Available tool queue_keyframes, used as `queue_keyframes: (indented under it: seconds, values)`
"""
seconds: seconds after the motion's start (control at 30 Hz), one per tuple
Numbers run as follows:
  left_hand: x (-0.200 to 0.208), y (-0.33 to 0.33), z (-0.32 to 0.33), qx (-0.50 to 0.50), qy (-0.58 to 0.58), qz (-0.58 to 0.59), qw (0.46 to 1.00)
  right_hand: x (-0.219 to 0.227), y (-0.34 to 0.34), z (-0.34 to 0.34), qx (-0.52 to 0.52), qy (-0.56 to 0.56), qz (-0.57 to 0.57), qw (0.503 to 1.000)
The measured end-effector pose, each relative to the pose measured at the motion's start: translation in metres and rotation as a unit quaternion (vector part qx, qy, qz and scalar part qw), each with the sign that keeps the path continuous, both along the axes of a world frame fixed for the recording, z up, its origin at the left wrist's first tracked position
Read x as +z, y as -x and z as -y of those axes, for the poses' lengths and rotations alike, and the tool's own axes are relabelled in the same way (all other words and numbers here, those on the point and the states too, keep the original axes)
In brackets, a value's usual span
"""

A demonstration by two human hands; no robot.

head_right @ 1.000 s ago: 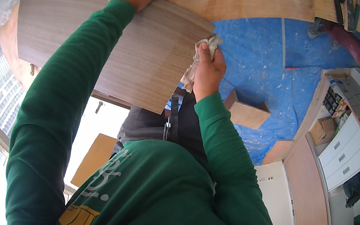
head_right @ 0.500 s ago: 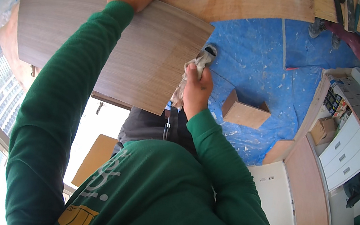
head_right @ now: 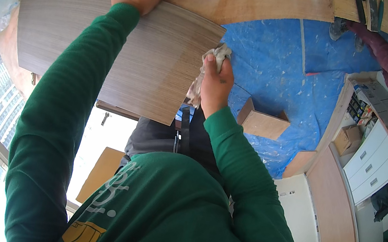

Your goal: The person pours a liquid from a metal container into a plastic bottle, then places the bottle on the table. They position a wooden panel on a workbench, wipe its surface with a cloth, and use a metal ruler and a chisel-like tool to mark and scrape the panel's edge. The person continues to wipe and scrape the panel repeatedly.

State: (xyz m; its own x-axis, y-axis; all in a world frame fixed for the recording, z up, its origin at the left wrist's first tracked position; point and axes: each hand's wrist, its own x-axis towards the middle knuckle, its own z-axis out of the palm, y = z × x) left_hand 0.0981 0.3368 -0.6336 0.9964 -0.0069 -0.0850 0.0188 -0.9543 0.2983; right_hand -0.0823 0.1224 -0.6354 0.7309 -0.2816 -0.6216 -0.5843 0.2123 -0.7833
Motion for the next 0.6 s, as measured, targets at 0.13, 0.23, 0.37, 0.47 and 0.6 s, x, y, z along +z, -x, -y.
queue_keyframes:
  seconds: [0.13, 0.23, 0.37, 0.47, 0.6]
  values:
    - [0.0, 0.001, -0.003, -0.002, -0.003, 0.006, 1.0, -0.011, -0.019, 0.007, -0.007, 0.011, -0.016, 1.0]
    - [-0.001, 0.0, -0.001, -0.009, 0.006, 0.01, 1.0, -0.007, -0.071, 0.017, -0.011, -0.005, 0.016, 1.0]
    - [-0.002, 0.001, -0.003, -0.007, -0.005, 0.012, 1.0, -0.01, -0.045, 0.012, -0.01, -0.008, 0.005, 1.0]
    - [-0.002, 0.001, -0.001, -0.008, -0.002, 0.011, 1.0, -0.007, -0.023, 0.008, -0.022, -0.052, -0.021, 0.998]
    - [0.001, 0.001, -0.002, -0.008, -0.003, 0.004, 1.0, -0.009, -0.059, 0.023, -0.011, -0.089, -0.003, 0.996]
